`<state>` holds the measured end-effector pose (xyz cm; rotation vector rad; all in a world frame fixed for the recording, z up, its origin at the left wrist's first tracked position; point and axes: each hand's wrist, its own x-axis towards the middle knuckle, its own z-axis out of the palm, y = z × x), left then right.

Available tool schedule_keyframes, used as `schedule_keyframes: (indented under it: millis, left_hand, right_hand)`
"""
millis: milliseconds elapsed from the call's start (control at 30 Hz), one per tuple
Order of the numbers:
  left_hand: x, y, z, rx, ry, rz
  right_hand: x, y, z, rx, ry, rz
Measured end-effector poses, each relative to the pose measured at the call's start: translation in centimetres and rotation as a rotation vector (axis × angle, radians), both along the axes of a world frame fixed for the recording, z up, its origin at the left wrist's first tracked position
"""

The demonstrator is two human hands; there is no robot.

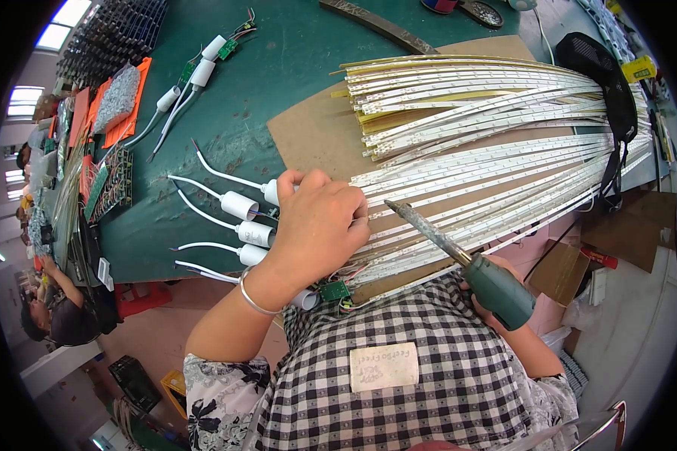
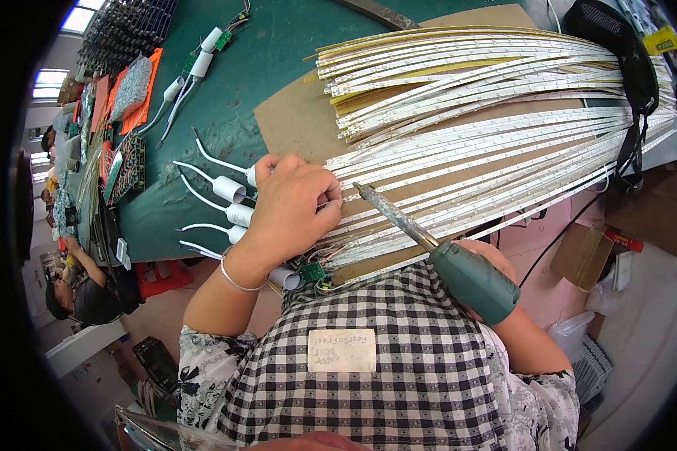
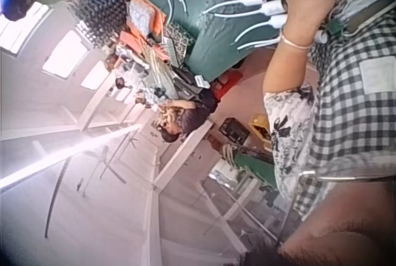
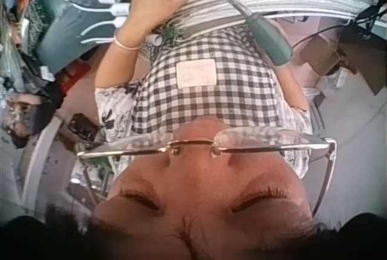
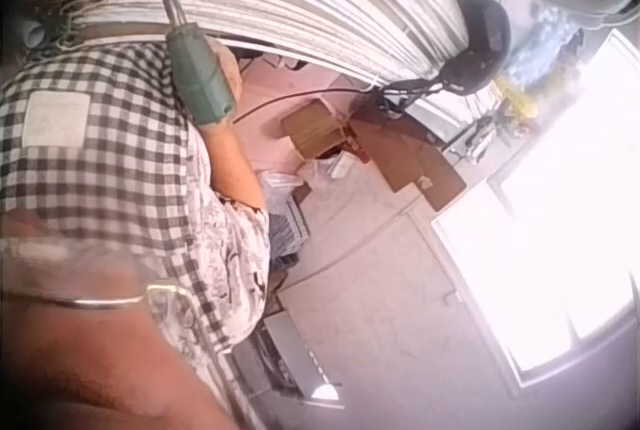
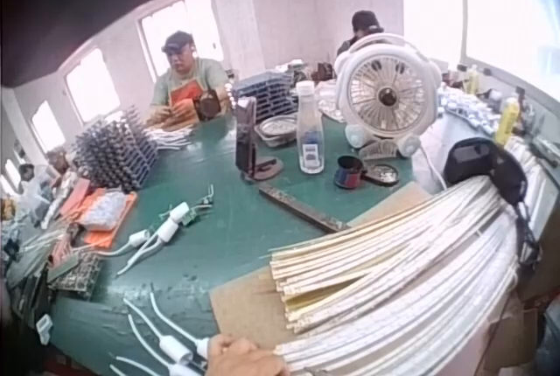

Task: The person attaches wire harnesses to LED strip lights by hand and solders the connections using a soldering iron.

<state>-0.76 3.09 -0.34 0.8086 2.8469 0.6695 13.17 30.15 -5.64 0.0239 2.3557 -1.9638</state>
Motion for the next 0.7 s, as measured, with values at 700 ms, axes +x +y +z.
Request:
schedule_keyframes:
  millis: [700]
  left_hand:
    - [0.2,0.4,0.1,0.006,-0.014,0.039]
  right_hand:
    - [-1.6,0.7,0.8,0.156,0.017,0.031]
